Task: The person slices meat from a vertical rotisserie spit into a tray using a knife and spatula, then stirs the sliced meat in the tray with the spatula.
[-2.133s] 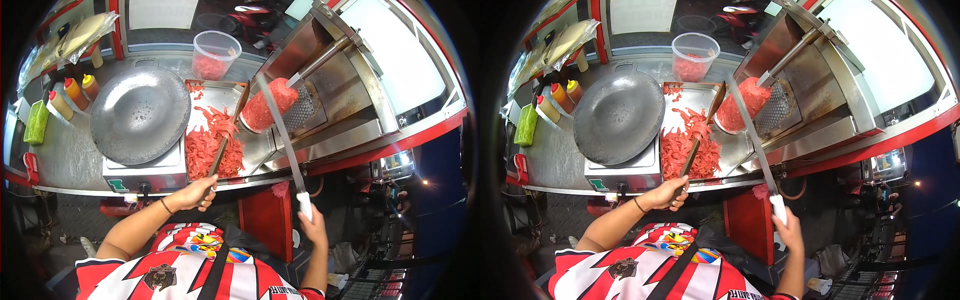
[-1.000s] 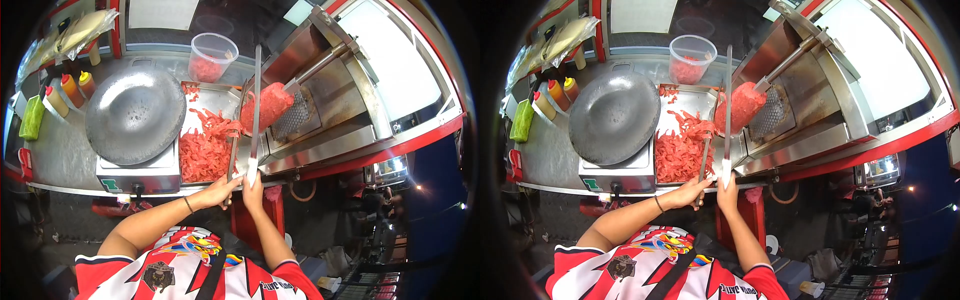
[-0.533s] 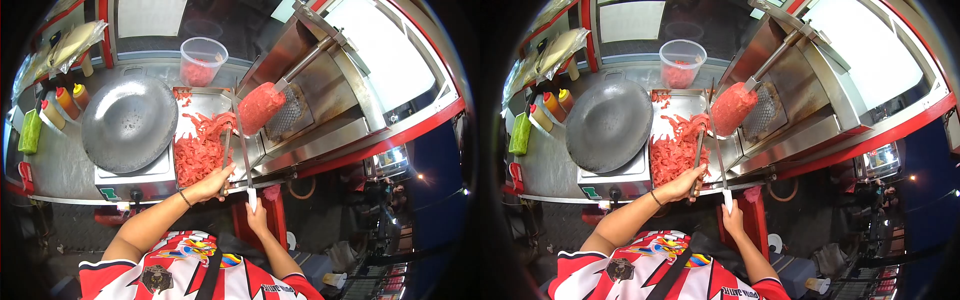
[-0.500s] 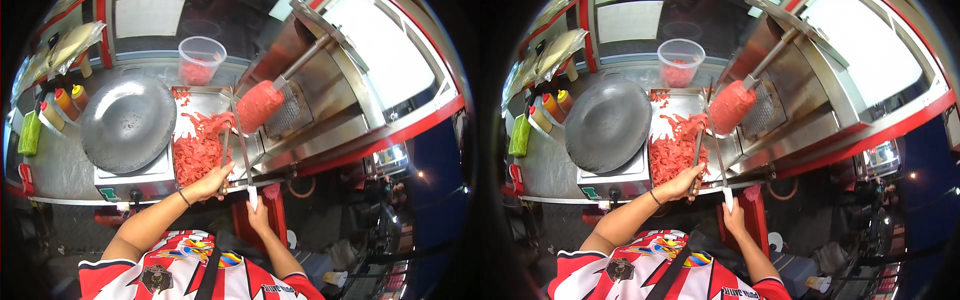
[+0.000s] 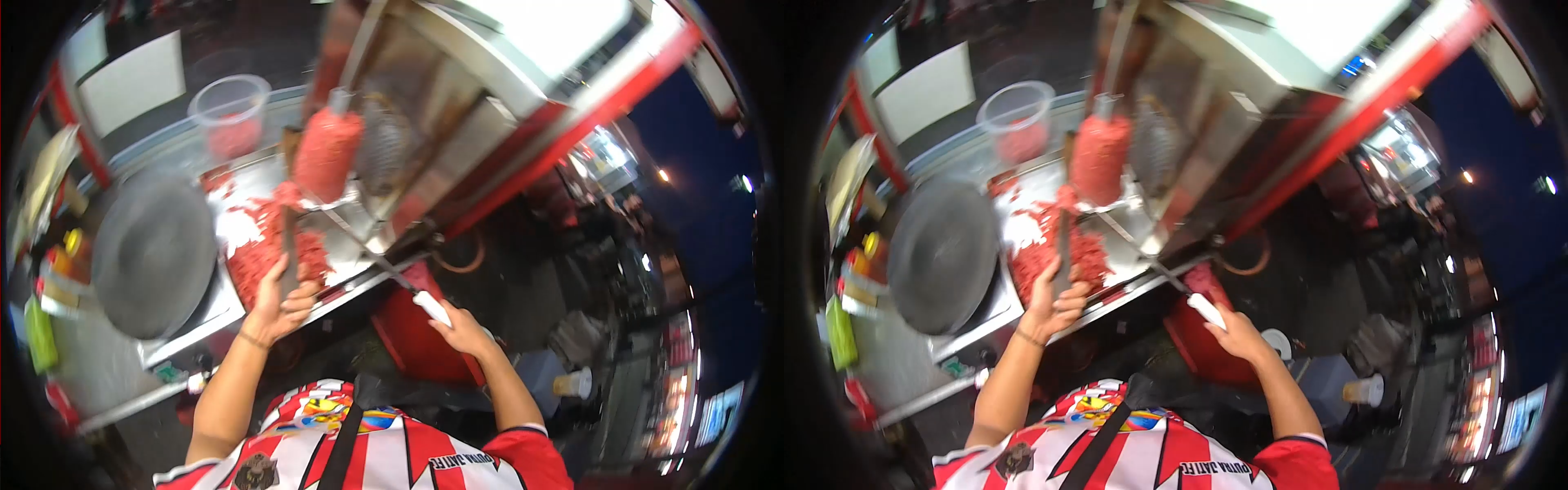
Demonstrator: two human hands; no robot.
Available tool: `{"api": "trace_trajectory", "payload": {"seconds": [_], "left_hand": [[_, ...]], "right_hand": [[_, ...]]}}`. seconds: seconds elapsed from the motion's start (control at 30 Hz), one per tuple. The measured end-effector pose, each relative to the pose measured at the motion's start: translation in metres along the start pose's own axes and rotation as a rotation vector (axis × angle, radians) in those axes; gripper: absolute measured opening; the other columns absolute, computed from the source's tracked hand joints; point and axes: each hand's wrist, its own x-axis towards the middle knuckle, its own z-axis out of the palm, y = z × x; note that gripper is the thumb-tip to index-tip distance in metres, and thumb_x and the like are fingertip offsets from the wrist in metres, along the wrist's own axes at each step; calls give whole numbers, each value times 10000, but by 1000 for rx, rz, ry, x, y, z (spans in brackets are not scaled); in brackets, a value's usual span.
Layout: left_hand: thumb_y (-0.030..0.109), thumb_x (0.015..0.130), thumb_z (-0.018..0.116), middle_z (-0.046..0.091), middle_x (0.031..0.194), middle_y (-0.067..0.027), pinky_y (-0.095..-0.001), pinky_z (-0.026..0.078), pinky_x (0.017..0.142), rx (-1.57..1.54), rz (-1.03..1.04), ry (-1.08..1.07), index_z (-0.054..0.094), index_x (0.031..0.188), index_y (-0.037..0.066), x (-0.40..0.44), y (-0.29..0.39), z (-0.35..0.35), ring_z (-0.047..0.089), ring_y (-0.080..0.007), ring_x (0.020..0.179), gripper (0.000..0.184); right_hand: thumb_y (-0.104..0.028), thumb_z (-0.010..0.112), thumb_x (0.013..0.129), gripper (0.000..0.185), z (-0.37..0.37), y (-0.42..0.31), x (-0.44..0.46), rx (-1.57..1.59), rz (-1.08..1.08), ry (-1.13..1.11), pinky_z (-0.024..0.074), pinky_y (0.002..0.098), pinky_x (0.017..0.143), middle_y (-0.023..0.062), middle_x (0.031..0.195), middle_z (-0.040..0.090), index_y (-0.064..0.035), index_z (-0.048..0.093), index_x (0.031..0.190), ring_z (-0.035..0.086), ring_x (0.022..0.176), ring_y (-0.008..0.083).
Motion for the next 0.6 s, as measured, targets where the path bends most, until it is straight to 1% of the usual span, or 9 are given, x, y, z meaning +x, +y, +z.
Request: {"api": "trace_trajectory", "payload": {"seconds": [0.07, 0.13, 0.2, 0.27, 0.33, 0.4, 0.43, 0.53, 0.6], "left_hand": [[593, 1050, 426, 380, 637, 22, -216, 269, 363, 8, -3, 2, 515, 917, 158, -2, 0, 0, 331, -51, 422, 463], [590, 1057, 409, 375, 634, 16, -215, 266, 361, 22, 0, 26, 511, 911, 152, -4, -1, -2, 338, -55, 424, 472], [599, 1047, 435, 363, 617, 22, -217, 253, 343, 110, 37, 109, 499, 913, 165, -7, -5, -2, 330, -53, 415, 458], [611, 1039, 446, 356, 614, 28, -215, 247, 342, 108, 37, 188, 524, 918, 174, -10, -8, 6, 325, -53, 415, 460], [630, 1031, 444, 356, 610, 35, -221, 257, 344, 195, 18, 210, 584, 940, 193, -14, -4, -2, 320, -57, 414, 468], [637, 1028, 442, 355, 606, 38, -225, 260, 345, 253, -1, 206, 596, 946, 197, -19, 0, -7, 319, -60, 412, 474], [637, 1026, 450, 353, 600, 39, -226, 259, 345, 234, -4, 252, 599, 938, 196, -21, -1, -2, 317, -61, 409, 474], [638, 1022, 461, 350, 593, 41, -228, 258, 344, 255, 3, 254, 616, 928, 204, -21, 1, -8, 311, -62, 405, 471], [632, 1019, 478, 350, 591, 41, -227, 248, 349, 244, -3, 286, 592, 915, 199, -25, 2, -4, 306, -60, 405, 459]], "right_hand": [[-244, 672, 956, 329, -8, 11, -13, -35, -2, 37, 506, 553, 783, 309, 936, 685, -28, 571, 1183, 664, 914, 498], [-270, 652, 977, 335, -15, 27, -27, -63, -51, 61, 486, 550, 744, 302, 936, 683, -47, 547, 1205, 662, 892, 496], [-265, 645, 980, 333, -31, 18, -26, -100, -12, 13, 486, 555, 731, 290, 882, 682, -31, 546, 1194, 664, 878, 491], [-258, 641, 982, 328, -33, 19, -22, -109, -44, 37, 491, 549, 726, 285, 863, 682, -24, 546, 1191, 667, 860, 483], [-251, 644, 978, 347, -55, -2, -32, -111, 38, -2, 504, 552, 766, 287, 909, 694, -19, 558, 1221, 672, 891, 481], [-239, 652, 969, 367, -69, -12, -43, -105, 95, -44, 517, 566, 825, 296, 980, 706, -15, 568, 1248, 678, 948, 481], [-234, 655, 966, 397, -75, -17, -44, -79, 125, -66, 517, 568, 822, 291, 977, 708, -22, 563, 1289, 681, 956, 475], [-231, 659, 963, 414, -69, -25, -31, -144, 85, -73, 514, 568, 815, 287, 973, 708, -17, 559, 1303, 683, 952, 473], [-230, 653, 965, 420, -80, -29, -38, -115, 91, -80, 508, 566, 809, 299, 955, 704, 9, 556, 1296, 684, 922, 478]]}}
